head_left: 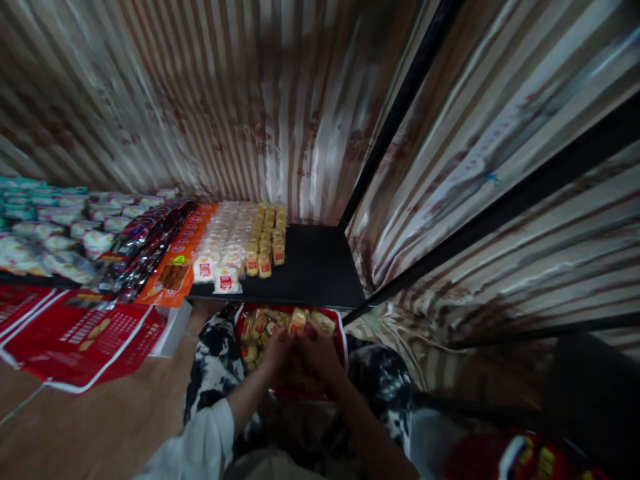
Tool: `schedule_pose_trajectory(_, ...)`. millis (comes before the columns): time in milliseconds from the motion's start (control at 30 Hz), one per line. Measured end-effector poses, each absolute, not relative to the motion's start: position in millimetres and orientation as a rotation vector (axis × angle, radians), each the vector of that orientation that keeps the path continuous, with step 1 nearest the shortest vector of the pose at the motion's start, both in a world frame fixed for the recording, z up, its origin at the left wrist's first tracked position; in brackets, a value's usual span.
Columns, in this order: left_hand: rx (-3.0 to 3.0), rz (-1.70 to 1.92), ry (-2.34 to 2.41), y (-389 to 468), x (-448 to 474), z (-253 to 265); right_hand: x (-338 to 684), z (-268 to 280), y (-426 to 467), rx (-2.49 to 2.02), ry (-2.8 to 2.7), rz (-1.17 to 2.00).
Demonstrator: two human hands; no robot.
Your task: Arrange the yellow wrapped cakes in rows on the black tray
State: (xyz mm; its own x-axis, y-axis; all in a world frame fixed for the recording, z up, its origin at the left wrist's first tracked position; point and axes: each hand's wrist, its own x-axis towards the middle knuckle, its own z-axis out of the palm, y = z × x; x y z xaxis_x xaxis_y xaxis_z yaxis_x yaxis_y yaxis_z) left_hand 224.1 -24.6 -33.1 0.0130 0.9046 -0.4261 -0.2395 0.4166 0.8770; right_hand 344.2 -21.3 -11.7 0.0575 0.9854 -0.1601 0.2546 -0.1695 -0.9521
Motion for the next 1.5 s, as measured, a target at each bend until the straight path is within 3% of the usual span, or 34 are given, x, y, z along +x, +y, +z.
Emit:
schedule_pose_trajectory(167,0.71,1.105,1.14,-2.5,220.0,-3.7,330.5,24.6,2.5,-1.452,-1.302,1.093)
schedule_pose_trajectory(367,0.913,1.214,1.559,30.4,209.4,10.0,324.3,27.2,59.1,-1.525,-1.394,0.764)
schedule_pose_trajectory(600,1.43,1.273,1.826,58.1,198.0,9.7,306.4,19.8,114.2,-1.544,-1.42,0.638)
schedule_pose_trajectory(1500,1.833,1.266,1.904,75.9,181.5,-19.8,276.8,-15.3,138.8,-1.59,-1.514,0.589)
